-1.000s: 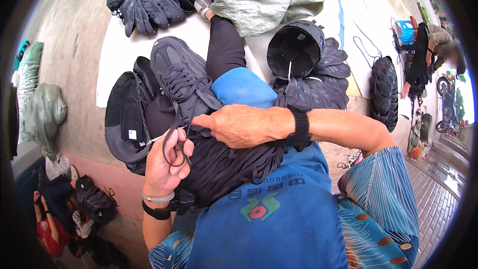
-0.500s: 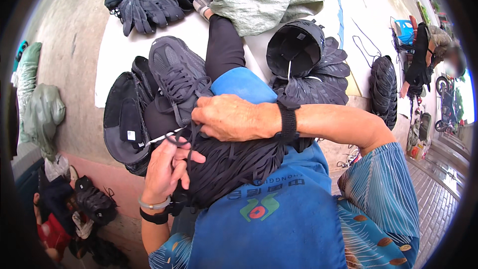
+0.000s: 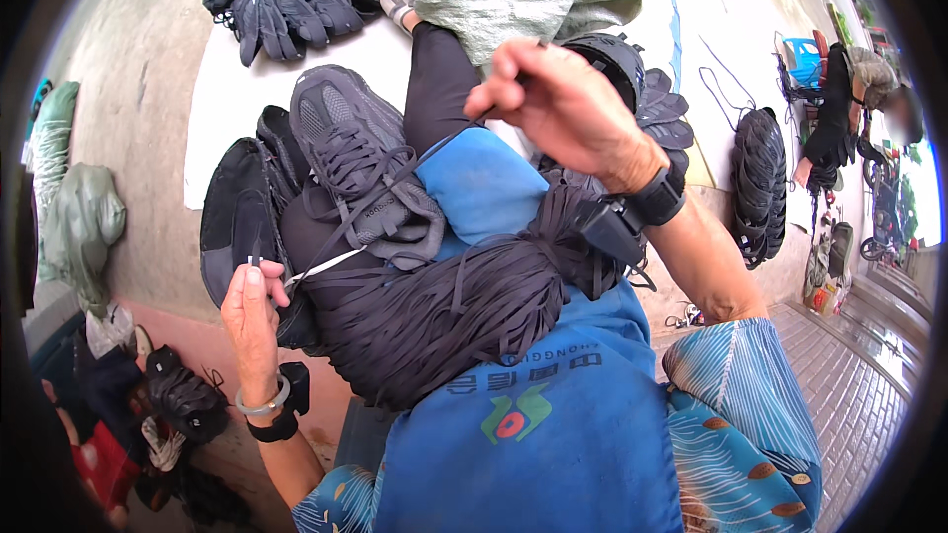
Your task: The person threads a long black cord through the eyelets of a shoe by hand and then wraps the remaining cord around a bundle of similar cords.
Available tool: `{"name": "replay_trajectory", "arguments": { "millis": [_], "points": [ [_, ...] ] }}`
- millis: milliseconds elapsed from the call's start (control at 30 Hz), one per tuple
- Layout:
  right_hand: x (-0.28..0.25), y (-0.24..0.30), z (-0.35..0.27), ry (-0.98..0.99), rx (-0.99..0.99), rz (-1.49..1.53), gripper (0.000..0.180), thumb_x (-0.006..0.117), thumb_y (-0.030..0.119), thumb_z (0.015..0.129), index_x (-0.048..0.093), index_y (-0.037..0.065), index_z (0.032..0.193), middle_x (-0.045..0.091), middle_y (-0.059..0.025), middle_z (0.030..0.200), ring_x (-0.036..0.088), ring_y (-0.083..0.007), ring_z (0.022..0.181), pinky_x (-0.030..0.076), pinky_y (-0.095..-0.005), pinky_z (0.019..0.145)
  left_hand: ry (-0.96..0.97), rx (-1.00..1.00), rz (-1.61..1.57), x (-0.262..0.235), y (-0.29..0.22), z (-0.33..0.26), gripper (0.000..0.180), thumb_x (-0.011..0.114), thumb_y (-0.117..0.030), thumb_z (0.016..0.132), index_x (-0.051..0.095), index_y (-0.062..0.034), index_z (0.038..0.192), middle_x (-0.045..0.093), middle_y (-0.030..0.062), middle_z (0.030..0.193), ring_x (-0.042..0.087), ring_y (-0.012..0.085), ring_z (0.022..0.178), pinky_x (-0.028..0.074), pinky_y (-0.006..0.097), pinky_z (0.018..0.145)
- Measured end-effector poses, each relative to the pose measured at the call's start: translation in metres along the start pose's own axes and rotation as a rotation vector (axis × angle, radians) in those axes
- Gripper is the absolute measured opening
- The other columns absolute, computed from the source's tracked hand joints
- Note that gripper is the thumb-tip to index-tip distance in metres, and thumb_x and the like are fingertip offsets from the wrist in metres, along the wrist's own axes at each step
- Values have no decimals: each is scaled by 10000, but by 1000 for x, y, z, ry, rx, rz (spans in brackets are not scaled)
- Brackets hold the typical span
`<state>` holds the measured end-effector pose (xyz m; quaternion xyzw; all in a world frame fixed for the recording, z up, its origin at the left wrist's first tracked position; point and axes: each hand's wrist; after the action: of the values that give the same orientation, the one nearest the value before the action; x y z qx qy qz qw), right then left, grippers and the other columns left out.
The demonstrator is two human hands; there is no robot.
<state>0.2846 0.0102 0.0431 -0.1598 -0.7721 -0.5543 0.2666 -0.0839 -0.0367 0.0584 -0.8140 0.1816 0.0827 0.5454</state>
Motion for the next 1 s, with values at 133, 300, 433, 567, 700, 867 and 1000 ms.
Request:
{"name": "replay_trajectory", "arguments": {
  "millis": [133,300,433,567,700,867,1000],
  "points": [
    [-24,15,-1,12,51,268,300,362,304,1024,489,66,893,255,82,578,299,-67,524,367,-237,564,-72,86,84,-1,-4,2,291,425,-237,1009,609,-25,934,438,-35,650,355,35,565,285,204,518],
    [-10,15,-7,-159,198,-529,410,358,380,1007,532,49,839,278,85,542,239,-36,463,233,-211,423,-141,64,77,-10,2,4,251,448,-205,1006,614,-22,963,409,-87,699,299,-6,562,220,172,493],
    [2,11,3,61,25,-1078,362,370,323,962,536,19,854,416,-3,680,363,-104,588,325,-247,540,-132,5,68,-11,10,2,252,458,-200,1002,623,-9,985,434,-71,694,331,9,576,260,182,506],
    [22,-11,7,340,14,-1242,240,419,187,930,548,-16,918,568,-148,846,564,-323,752,458,-361,710,33,50,151,9,3,8,214,514,-143,969,632,26,1027,576,3,734,489,63,680,409,216,624],
    [30,-43,12,604,-184,-1325,199,529,199,909,536,11,842,532,-170,692,583,-365,718,467,-424,644,122,66,247,33,-8,16,177,560,-134,943,626,19,1004,667,121,795,589,85,727,463,253,660],
    [37,-47,16,633,-170,-1528,211,558,181,871,562,15,741,571,-154,623,603,-344,616,488,-432,613,171,226,480,46,0,22,179,546,-120,941,617,20,1027,610,88,712,511,118,600,427,274,578],
    [30,-43,21,493,-128,-1504,160,558,161,864,603,11,832,630,-183,720,650,-347,731,514,-422,657,83,188,493,46,0,23,189,573,-160,932,647,-2,1002,646,118,744,595,149,658,464,278,630]
  ]
}}
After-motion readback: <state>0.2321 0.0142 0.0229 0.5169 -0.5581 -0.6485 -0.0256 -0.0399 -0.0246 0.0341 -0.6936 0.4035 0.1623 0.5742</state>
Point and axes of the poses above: each hand's wrist, its own z-axis towards the middle knuckle, its own x-axis out of the palm, y = z × x
